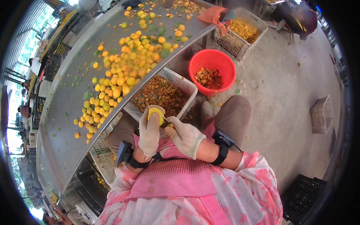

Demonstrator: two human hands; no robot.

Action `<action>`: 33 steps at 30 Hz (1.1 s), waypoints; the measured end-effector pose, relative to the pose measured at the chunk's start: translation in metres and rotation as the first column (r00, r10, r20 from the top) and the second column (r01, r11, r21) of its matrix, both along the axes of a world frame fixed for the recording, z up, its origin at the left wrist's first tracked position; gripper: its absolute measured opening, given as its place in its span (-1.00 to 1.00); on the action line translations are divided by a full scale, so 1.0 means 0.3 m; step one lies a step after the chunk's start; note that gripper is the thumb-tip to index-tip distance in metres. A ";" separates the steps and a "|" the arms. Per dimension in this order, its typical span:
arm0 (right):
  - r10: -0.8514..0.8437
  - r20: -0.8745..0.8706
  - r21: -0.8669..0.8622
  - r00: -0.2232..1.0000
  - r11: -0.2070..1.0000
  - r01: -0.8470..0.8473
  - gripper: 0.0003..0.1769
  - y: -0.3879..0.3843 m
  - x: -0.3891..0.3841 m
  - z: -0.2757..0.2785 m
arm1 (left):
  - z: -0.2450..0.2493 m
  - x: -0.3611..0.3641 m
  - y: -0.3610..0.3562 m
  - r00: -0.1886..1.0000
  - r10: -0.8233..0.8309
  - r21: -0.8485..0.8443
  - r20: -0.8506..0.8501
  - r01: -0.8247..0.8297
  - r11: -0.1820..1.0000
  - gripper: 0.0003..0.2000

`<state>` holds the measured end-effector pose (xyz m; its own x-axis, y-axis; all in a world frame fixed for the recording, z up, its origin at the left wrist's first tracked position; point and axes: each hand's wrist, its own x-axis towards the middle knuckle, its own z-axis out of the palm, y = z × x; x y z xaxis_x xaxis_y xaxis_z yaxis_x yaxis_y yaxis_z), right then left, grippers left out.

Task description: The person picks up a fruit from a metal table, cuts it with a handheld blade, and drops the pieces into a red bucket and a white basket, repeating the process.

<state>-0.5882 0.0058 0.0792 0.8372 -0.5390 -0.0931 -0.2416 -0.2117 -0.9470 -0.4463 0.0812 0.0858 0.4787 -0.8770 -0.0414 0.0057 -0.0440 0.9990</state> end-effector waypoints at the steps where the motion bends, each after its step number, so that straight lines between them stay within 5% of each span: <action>1: -0.005 0.001 0.002 1.000 1.000 0.005 -0.62 0.007 0.002 0.003 | -0.003 -0.010 0.000 0.996 0.046 -0.008 -0.071 -0.046 0.999 -0.83; 6: -0.014 -0.124 -0.079 0.992 0.997 0.004 -0.63 0.013 0.010 0.017 | 0.002 -0.053 -0.018 0.966 0.189 -0.010 -0.174 -0.194 0.981 -0.79; 13: -0.076 -0.113 -0.091 0.991 0.994 0.066 -0.62 0.020 0.030 -0.032 | -0.017 -0.078 -0.049 0.961 0.256 -0.006 -0.108 -0.259 0.966 -0.70; 17: -0.084 -0.091 0.007 0.992 0.996 0.085 -0.67 -0.017 0.020 -0.027 | 0.004 -0.031 -0.045 0.959 0.142 0.127 -0.246 -0.113 0.985 -0.74; 20: -0.008 -0.130 0.015 0.991 1.000 0.010 -0.61 -0.048 0.002 0.011 | 0.018 0.051 -0.021 0.966 -0.125 0.095 -0.228 0.150 0.984 -0.69; 26: -0.001 -0.060 -0.070 0.998 0.998 -0.003 -0.29 -0.051 -0.011 0.005 | 0.025 0.105 -0.011 0.934 -0.274 0.011 -0.228 0.284 0.959 -0.58; 33: 0.027 -0.115 -0.124 0.993 0.991 -0.042 -0.24 -0.037 -0.018 0.010 | 0.018 0.157 0.021 0.864 -0.428 -0.020 -0.264 0.439 0.898 -0.40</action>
